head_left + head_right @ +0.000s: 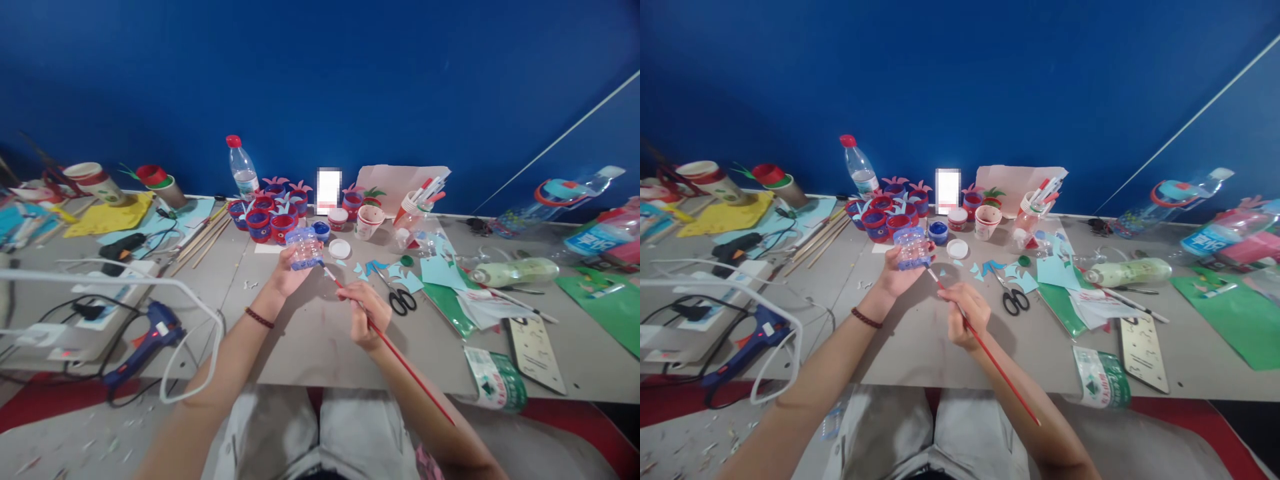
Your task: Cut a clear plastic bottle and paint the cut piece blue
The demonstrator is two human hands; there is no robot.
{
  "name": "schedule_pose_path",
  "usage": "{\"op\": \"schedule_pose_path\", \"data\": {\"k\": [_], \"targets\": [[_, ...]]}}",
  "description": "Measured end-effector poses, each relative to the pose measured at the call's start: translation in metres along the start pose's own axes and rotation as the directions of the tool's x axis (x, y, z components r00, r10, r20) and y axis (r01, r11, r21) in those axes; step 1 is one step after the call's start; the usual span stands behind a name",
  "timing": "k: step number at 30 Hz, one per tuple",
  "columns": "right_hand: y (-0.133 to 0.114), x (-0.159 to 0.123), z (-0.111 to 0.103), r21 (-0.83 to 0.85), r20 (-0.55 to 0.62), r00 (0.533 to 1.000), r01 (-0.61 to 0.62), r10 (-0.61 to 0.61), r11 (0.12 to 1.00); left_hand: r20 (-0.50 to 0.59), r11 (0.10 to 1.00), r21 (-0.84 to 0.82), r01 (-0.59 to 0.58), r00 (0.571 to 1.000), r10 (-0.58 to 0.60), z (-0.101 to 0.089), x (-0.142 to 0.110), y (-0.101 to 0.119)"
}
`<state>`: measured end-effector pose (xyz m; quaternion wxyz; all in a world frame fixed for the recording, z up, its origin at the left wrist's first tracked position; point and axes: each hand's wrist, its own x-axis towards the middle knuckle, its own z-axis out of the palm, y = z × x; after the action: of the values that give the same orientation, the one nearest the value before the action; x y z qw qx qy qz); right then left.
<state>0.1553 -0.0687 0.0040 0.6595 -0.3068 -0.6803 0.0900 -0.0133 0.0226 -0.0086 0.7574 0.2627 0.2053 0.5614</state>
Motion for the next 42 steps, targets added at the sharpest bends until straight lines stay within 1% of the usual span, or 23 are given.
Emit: {"op": "schedule_pose_path", "data": {"k": [3, 7, 11, 15, 21, 25, 31, 37, 42], "targets": [[0.001, -0.001, 0.001, 0.01, 0.01, 1.0, -0.018, 0.018, 1.0, 0.013, 1.0, 0.012, 0.005, 1.0, -0.005, 0.002, -0.001, 0.001], [0.0, 0.0, 0.001, 0.042, 0.041, 0.999, -0.027, 0.025, 0.999, -0.003, 1.0, 0.005, -0.005, 1.0, 0.005, 0.004, -0.002, 0.0], [-0.003, 0.001, 0.001, 0.011, 0.037, 0.999, -0.02, 0.02, 1.0, -0.015, 1.0, -0.006, -0.024, 1.0, 0.024, 0.002, -0.001, -0.001], [-0.003, 0.0, 0.002, -0.027, 0.032, 0.999, -0.026, 0.026, 0.999, -0.011, 1.0, -0.022, -0.015, 1.0, 0.014, 0.0, -0.001, -0.002], [0.006, -0.008, 0.005, -0.071, 0.073, 0.994, 0.085, -0.08, 0.994, -0.024, 0.999, -0.04, -0.028, 0.999, 0.027, 0.006, -0.004, -0.001], [0.007, -0.011, 0.005, -0.082, 0.103, 0.988, 0.12, -0.112, 0.989, -0.024, 0.997, -0.063, -0.034, 0.999, 0.033, 0.012, -0.006, -0.001], [0.004, -0.011, 0.008, -0.088, 0.106, 0.99, 0.106, -0.096, 0.99, -0.035, 0.995, -0.096, -0.039, 0.999, 0.036, 0.016, -0.006, -0.002], [0.002, -0.01, 0.01, -0.056, 0.117, 0.989, 0.103, -0.096, 0.993, -0.065, 0.993, -0.105, -0.046, 0.997, 0.039, 0.017, -0.006, 0.004], [0.0, -0.007, 0.008, -0.067, 0.073, 0.995, 0.078, -0.073, 0.995, -0.066, 0.993, -0.105, -0.052, 0.997, 0.045, 0.016, -0.006, 0.004]]}}
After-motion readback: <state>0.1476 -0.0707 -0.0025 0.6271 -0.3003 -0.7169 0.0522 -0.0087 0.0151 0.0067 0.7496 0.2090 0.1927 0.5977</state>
